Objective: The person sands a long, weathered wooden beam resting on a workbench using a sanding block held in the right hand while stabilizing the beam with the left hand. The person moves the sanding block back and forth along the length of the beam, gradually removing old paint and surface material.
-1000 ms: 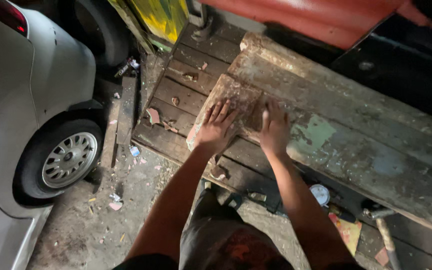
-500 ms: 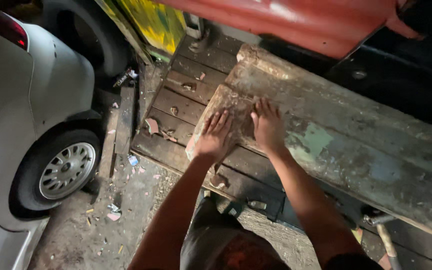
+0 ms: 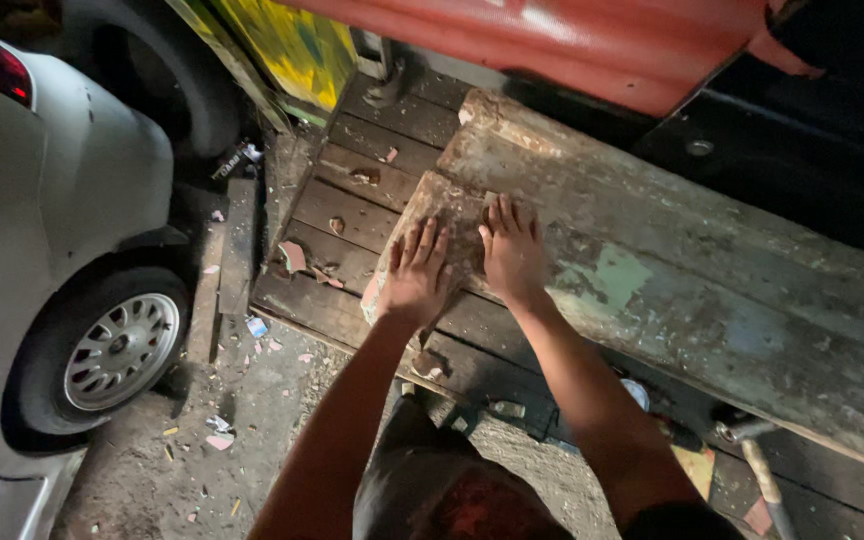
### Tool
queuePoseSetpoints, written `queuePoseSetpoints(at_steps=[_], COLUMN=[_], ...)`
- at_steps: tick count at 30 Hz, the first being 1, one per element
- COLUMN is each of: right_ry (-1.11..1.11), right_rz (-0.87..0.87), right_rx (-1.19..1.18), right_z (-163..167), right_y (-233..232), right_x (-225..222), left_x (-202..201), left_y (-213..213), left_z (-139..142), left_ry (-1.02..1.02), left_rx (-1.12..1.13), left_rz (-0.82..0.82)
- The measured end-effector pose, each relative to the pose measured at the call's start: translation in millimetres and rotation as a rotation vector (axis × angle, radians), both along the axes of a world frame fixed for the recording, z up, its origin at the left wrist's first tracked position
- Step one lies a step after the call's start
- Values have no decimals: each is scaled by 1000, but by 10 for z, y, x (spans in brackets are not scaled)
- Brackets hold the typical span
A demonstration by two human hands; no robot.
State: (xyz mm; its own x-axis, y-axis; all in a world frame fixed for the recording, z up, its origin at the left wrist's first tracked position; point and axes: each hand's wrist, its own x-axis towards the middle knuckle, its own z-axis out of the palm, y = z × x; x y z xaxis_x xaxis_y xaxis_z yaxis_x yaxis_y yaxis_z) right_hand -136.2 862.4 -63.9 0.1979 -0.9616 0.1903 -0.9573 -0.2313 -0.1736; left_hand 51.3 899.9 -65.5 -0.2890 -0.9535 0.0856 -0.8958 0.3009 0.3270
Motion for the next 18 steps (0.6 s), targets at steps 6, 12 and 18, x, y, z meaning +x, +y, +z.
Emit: queuePoseSetpoints(at_steps=[6, 12, 18], right_ry=[344, 223, 59], right_rz=[67, -10, 73], right_rx=[84, 278, 4], right_z=[190, 257, 137], right_y=[546, 241, 273], right_x=[96, -89, 13], left_x=[5, 4, 11], left_y=[6, 34, 10], left_z=[-28, -71, -20], left_ry=[-3, -29, 26], left_rx=[15, 18, 87], left_rz=[7, 48, 183])
